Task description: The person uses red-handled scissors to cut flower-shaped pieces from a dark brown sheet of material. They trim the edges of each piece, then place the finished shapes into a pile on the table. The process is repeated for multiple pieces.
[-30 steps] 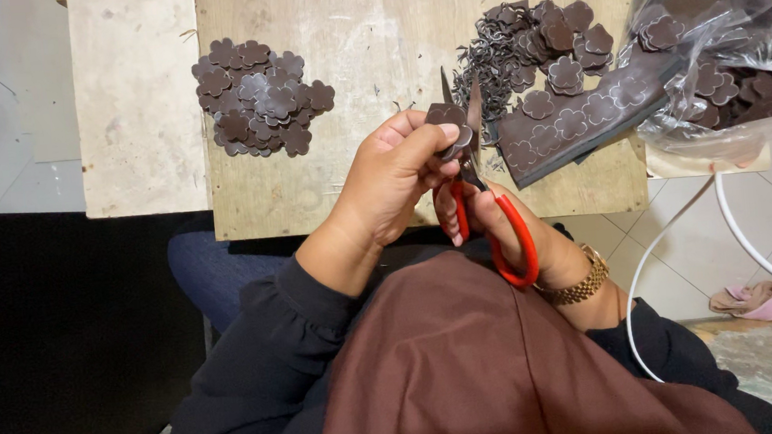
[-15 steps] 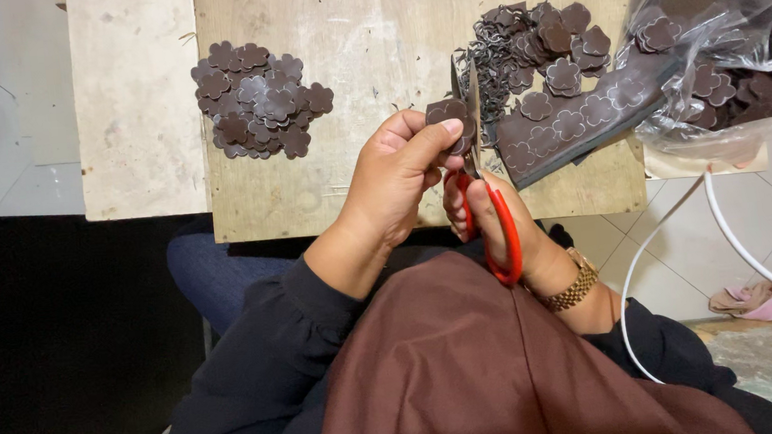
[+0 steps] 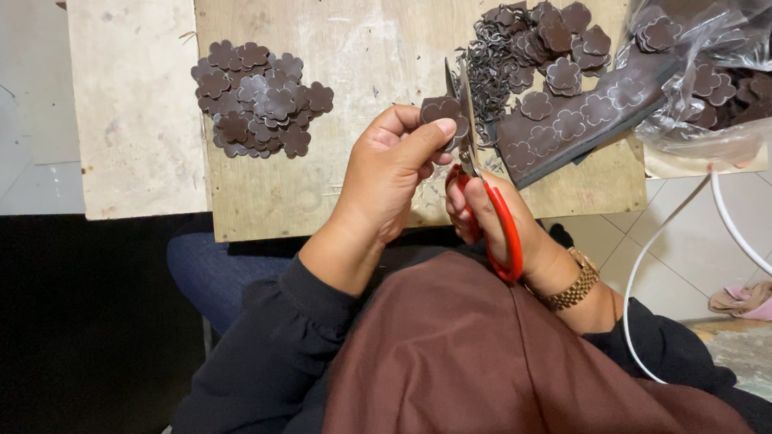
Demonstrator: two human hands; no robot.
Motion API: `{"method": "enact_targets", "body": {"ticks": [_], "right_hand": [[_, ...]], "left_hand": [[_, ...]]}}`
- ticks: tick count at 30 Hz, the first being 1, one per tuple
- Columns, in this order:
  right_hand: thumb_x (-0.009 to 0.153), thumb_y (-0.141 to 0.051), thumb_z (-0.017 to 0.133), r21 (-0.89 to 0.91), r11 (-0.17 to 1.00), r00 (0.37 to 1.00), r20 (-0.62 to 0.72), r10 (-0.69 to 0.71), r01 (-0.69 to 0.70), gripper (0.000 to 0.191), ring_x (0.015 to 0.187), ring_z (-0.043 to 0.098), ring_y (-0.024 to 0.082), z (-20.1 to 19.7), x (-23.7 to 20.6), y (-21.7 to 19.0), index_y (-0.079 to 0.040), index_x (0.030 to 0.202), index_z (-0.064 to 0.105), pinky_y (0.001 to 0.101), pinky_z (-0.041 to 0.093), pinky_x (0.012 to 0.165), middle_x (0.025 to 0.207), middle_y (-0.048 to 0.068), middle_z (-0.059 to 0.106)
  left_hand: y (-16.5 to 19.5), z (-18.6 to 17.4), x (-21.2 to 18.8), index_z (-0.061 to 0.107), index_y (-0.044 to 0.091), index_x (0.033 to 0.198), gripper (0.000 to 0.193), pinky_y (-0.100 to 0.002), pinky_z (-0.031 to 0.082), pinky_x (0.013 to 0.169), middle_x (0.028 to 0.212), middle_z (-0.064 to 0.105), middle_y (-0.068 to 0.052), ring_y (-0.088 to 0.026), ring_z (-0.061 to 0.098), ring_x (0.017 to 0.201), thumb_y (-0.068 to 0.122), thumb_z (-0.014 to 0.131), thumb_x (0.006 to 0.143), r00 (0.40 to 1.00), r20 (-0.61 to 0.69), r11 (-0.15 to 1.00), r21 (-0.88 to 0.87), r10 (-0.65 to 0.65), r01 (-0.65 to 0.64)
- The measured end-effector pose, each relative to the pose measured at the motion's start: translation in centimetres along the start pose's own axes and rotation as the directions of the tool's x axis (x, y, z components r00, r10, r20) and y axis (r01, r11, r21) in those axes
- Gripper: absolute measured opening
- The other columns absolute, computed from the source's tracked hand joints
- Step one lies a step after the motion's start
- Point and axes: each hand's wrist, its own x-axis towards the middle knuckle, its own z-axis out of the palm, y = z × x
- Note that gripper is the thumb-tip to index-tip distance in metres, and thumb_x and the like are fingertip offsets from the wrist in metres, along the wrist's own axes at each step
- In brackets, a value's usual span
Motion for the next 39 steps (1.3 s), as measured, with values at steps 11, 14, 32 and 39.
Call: {"method": "enact_targets", "body": {"ticks": [11, 14, 32, 39], "right_hand": [[0.105, -0.055, 0.046, -0.095, 0.995, 1.000, 0.021, 0.017, -0.015, 0.047, 0.059, 0.043, 0.007, -0.34, 0.12, -0.34, -0.010, 0.092, 0.051, 0.0231, 0.039, 0.052, 0.081, -0.002, 0.048], [0.105, -0.054, 0.046, -0.085, 0.996, 0.999, 0.012, 0.040, -0.039, 0.046, 0.059, 0.042, 0.007, -0.21, 0.14, -0.29, -0.010, 0.092, 0.050, 0.0229, 0.038, 0.051, 0.081, -0.002, 0.048], [0.104, -0.054, 0.048, -0.060, 0.994, 0.995, -0.015, 0.095, -0.096, 0.046, 0.058, 0.040, 0.007, -0.17, 0.23, 0.17, -0.010, 0.089, 0.051, 0.0225, 0.035, 0.049, 0.074, -0.003, 0.046], [0.105, -0.053, 0.047, -0.097, 0.991, 0.996, -0.011, 0.088, -0.089, 0.046, 0.057, 0.040, 0.007, -0.16, 0.31, -0.03, -0.009, 0.089, 0.051, 0.0225, 0.036, 0.049, 0.074, -0.003, 0.047]], "left_hand": [[0.93, -0.63, 0.05, 0.064, 0.013, 0.093, 0.009, -0.020, 0.044, 0.061, 0.084, 0.067, 0.003, -0.005, 0.059, 0.071, 0.015, 0.073, 0.090, 0.999, -0.001, 0.998, 0.038, -0.045, 0.045], [0.88, -0.65, 0.10, 0.064, 0.013, 0.092, 0.008, -0.020, 0.044, 0.061, 0.084, 0.068, 0.003, -0.006, 0.059, 0.070, 0.015, 0.072, 0.090, 0.998, -0.016, 0.998, 0.032, -0.053, 0.054], [0.67, -0.73, 0.25, 0.062, 0.018, 0.085, 0.012, -0.024, 0.047, 0.067, 0.085, 0.067, 0.008, -0.004, 0.058, 0.078, 0.021, 0.072, 0.090, 0.992, -0.124, 0.996, 0.088, -0.019, 0.030], [0.69, -0.98, 0.47, 0.062, 0.017, 0.087, 0.011, -0.024, 0.046, 0.066, 0.085, 0.068, 0.006, -0.005, 0.058, 0.077, 0.021, 0.072, 0.090, 0.991, -0.135, 0.995, 0.099, -0.016, 0.030]]}}
